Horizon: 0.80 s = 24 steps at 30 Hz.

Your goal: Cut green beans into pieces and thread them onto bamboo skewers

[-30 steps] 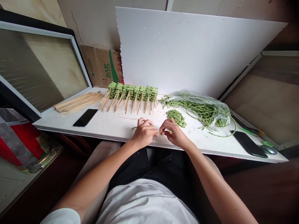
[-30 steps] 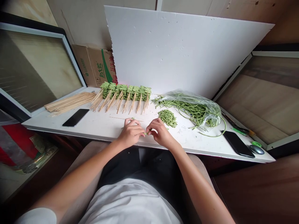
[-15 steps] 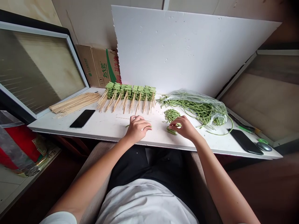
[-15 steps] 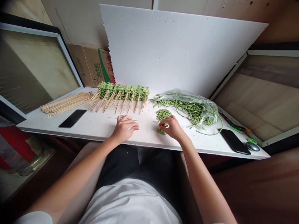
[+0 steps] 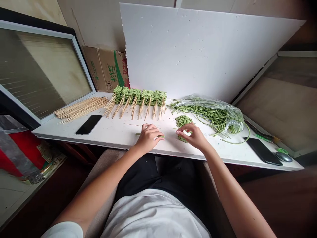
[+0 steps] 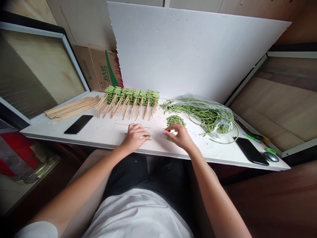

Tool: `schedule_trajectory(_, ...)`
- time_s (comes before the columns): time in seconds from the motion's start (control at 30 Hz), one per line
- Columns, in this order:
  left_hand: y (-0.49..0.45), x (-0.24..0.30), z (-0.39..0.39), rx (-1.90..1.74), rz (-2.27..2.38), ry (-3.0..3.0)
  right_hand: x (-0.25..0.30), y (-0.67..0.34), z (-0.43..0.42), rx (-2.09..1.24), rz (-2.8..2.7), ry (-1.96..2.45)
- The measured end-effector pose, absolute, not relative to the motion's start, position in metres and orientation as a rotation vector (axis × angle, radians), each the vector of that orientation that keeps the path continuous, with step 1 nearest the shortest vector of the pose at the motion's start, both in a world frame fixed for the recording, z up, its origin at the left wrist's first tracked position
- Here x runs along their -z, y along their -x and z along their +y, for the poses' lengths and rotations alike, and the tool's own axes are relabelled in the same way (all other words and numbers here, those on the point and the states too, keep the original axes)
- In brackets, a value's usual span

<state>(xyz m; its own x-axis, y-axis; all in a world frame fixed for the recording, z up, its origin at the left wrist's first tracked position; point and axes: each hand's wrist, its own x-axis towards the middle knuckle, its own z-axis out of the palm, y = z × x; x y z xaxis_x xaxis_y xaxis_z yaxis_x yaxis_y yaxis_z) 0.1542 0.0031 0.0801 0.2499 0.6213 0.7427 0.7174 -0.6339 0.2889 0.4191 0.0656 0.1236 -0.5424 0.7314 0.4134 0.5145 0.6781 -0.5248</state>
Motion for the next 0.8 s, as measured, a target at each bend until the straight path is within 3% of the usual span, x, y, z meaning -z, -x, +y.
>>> schedule_trajectory(0.1, -0.159, -0.079, -0.001, 1.326, -1.286, 2.444, -0.119, -0.393, 0.046, -0.591, -2.331, 0.813)
schedule_trajectory(0.8, -0.152, -0.077, 0.004, 1.108, -1.562, 2.526, -0.109, -0.394, 0.053, -0.422, -2.321, 0.801)
